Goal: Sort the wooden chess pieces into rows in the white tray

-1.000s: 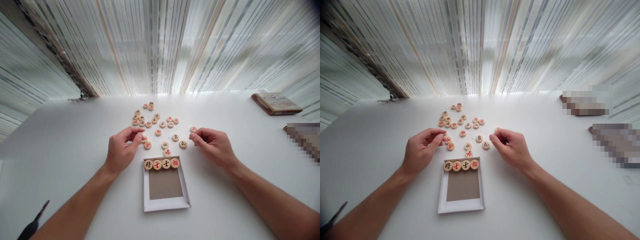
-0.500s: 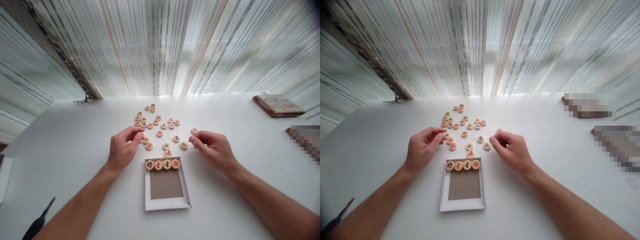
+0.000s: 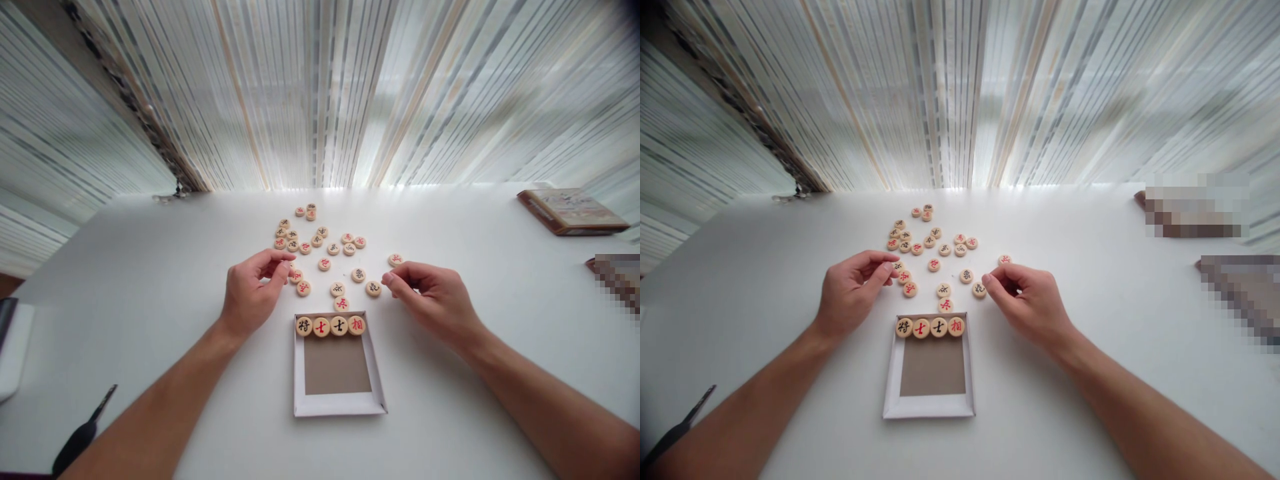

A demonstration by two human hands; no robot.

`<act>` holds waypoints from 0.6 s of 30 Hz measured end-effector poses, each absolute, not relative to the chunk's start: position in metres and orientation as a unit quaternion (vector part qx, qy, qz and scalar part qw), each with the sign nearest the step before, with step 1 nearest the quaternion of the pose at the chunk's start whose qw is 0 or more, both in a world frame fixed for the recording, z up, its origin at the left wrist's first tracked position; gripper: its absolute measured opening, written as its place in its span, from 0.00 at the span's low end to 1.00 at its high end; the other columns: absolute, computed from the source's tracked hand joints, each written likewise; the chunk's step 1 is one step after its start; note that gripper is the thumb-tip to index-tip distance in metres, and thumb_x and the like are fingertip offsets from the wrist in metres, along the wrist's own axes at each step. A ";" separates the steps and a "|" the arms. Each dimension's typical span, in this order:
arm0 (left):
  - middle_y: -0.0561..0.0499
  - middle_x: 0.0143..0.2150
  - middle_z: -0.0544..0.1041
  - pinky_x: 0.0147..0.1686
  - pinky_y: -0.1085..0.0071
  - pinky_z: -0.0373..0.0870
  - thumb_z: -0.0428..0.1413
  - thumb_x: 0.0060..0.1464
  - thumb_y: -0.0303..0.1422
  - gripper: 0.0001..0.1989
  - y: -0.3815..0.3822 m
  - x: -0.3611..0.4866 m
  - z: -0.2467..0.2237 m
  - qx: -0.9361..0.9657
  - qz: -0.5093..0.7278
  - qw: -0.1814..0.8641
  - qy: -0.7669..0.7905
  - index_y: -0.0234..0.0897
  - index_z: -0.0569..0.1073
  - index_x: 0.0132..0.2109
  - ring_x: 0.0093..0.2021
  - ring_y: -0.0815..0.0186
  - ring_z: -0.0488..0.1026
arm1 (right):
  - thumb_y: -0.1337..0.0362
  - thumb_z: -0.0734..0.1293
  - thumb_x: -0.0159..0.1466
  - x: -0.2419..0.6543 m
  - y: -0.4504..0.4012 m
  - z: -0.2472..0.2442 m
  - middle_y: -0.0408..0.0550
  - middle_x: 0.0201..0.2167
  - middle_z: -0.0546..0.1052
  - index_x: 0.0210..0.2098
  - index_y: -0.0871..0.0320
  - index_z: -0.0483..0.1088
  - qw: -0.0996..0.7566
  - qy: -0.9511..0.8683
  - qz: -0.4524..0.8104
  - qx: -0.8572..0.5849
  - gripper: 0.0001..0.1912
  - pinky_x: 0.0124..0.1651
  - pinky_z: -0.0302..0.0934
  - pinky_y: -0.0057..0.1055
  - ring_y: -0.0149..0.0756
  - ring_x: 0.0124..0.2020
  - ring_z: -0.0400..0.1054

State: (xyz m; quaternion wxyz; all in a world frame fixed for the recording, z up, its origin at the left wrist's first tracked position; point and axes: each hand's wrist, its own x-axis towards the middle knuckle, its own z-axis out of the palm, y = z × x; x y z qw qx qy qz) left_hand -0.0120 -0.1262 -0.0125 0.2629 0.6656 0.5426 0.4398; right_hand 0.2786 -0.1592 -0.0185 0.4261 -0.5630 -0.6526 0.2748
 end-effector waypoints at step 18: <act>0.49 0.38 0.86 0.38 0.69 0.79 0.60 0.62 0.36 0.11 -0.126 -0.012 -0.009 0.674 0.425 0.238 0.555 0.36 0.85 0.44 0.35 0.63 0.83 | 0.57 0.69 0.69 0.278 -0.158 -0.021 0.40 0.22 0.69 0.28 0.57 0.74 0.429 -0.654 0.283 -0.556 0.15 0.29 0.54 0.30 0.30 0.24 0.59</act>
